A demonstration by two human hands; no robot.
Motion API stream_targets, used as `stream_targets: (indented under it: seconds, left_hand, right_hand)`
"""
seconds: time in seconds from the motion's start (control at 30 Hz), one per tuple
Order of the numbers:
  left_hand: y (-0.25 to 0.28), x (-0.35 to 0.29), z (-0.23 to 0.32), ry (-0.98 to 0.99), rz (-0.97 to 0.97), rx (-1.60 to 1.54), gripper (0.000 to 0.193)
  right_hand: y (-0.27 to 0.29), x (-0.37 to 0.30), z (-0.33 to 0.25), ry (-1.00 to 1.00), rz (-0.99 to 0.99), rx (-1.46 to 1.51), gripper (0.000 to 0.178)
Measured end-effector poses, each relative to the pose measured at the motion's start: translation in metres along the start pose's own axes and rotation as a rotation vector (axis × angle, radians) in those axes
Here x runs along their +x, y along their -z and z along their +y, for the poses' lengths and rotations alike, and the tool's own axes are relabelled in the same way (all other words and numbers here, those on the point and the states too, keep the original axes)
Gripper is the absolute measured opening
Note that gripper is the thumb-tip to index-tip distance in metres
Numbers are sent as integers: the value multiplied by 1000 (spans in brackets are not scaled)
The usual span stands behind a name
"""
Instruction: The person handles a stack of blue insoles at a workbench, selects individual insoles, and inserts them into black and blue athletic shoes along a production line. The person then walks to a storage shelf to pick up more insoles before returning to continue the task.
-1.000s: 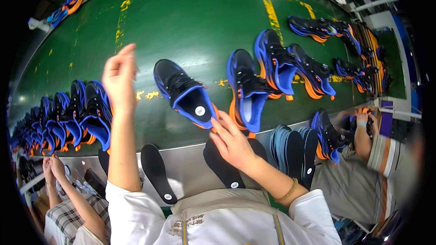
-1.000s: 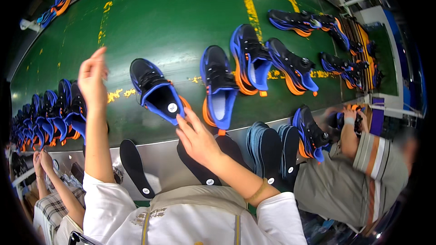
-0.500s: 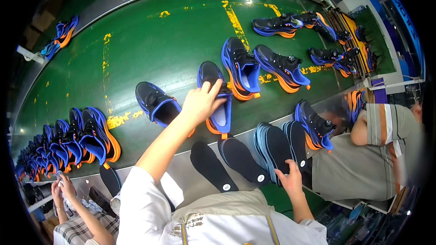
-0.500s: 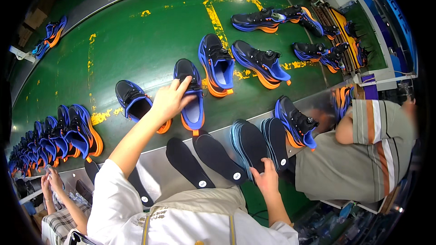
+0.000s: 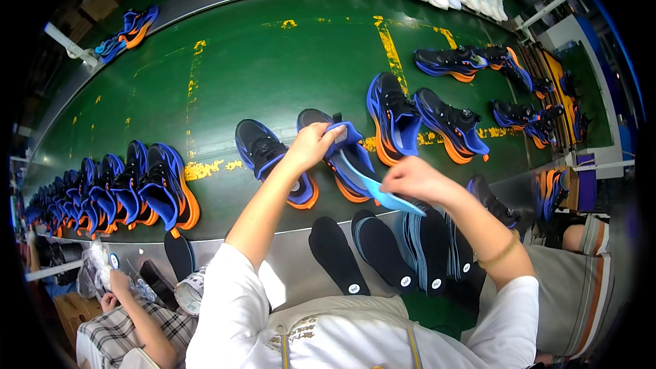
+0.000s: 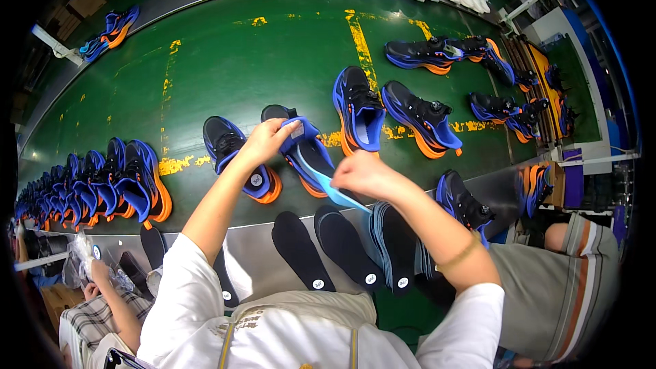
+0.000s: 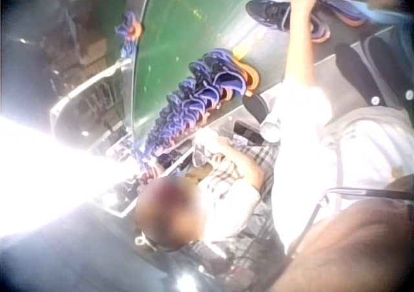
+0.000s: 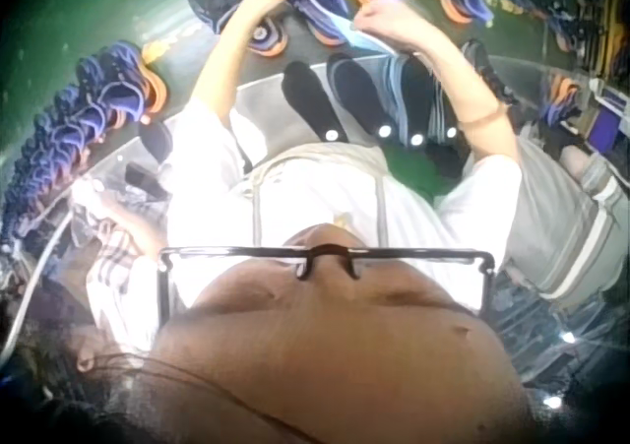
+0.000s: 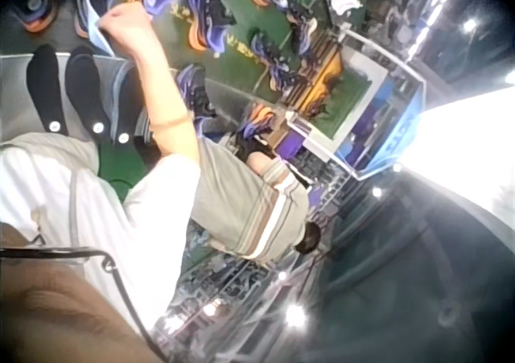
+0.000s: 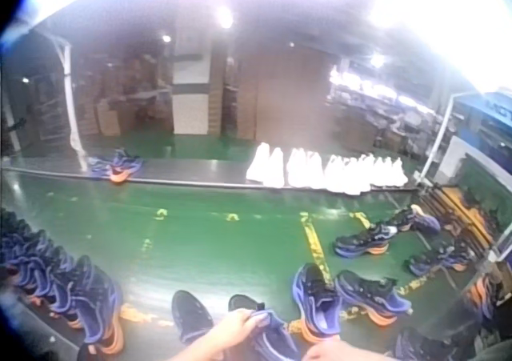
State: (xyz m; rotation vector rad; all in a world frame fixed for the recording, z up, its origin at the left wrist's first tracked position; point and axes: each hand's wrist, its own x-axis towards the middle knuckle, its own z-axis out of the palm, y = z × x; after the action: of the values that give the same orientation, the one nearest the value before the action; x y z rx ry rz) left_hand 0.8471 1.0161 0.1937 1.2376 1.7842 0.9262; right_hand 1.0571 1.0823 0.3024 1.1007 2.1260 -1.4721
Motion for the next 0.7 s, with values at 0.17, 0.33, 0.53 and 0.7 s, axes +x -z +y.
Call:
stream_targets:
  seconds: [0.17, 0.33, 0.53, 0.7]
  left_hand:
    - [1, 1, -13, -16, -75, -164, 43]
    - [4, -2, -12, 20, -153, -203, 43]
    - [-5, 0, -13, 97, 84, -211, 44]
    - [-5, 4, -13, 156, -33, -240, 40]
  right_hand:
    - [-69, 77, 19, 239, 278, -728, 15]
    - [-85, 58, 18, 376, 556, -929, 25]
    - [-63, 58, 1, 46, 95, -826, 22]
    - [-73, 82, 22, 187, 190, -930, 16]
